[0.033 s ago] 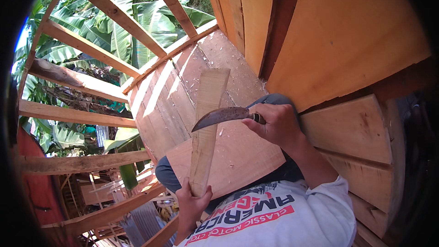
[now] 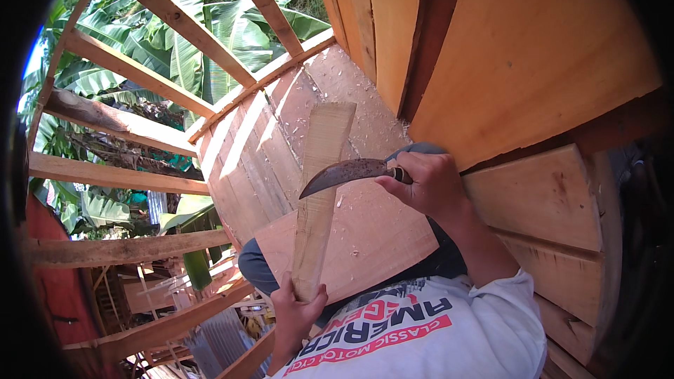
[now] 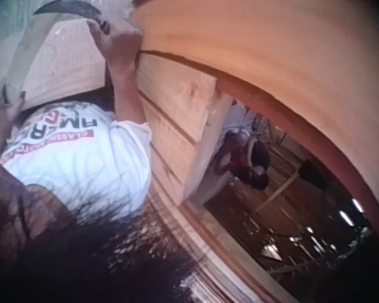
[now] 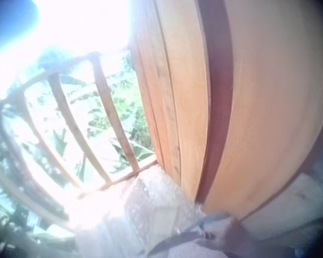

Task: The person sits on the floor of a wooden structure and uses a curved knife to shave and shape a long piece of wood. They hold the wood on their lap and repeatedly scrape the surface to remove thin shavings, gradually refining the wood's shape.

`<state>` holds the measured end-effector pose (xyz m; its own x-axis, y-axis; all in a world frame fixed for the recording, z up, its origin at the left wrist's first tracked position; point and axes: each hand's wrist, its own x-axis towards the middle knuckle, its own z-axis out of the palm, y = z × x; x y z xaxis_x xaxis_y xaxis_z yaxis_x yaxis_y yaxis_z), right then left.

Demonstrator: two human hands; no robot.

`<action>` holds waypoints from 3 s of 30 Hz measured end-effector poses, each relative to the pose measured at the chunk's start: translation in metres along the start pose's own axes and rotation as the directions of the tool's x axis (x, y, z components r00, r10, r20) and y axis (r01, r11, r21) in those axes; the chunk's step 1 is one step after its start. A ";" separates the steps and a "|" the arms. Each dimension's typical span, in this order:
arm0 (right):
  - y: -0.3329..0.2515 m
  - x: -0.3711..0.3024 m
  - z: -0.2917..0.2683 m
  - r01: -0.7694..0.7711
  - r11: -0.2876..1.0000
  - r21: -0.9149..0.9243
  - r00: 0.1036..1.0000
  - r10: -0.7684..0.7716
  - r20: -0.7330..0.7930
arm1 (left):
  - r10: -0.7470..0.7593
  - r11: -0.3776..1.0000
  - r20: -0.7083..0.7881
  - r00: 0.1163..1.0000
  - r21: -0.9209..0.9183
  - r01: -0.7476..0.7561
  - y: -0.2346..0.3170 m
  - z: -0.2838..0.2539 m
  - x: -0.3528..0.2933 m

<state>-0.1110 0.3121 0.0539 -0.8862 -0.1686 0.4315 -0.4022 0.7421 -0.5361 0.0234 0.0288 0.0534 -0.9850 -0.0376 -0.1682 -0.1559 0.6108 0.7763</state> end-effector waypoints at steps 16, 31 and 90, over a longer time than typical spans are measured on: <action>0.002 0.006 -0.005 0.014 0.998 -0.057 1.000 -0.015 -0.021 | -0.020 0.999 0.016 1.000 0.048 0.019 0.021 -0.003 -0.007; 0.021 -0.014 -0.002 -0.348 0.788 0.507 0.910 0.414 -0.020 | -0.017 1.000 0.053 0.998 0.002 0.017 0.017 -0.002 -0.016; 0.003 -0.011 0.013 -0.060 0.997 -0.048 0.997 0.062 0.051 | -0.086 0.994 0.047 0.995 0.073 0.082 0.017 -0.004 -0.017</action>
<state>-0.1052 0.3077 0.0386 -0.9201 -0.1550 0.3596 -0.3370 0.7810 -0.5259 0.0370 0.0365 0.0717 -0.9634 -0.0523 -0.2628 -0.2306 0.6614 0.7137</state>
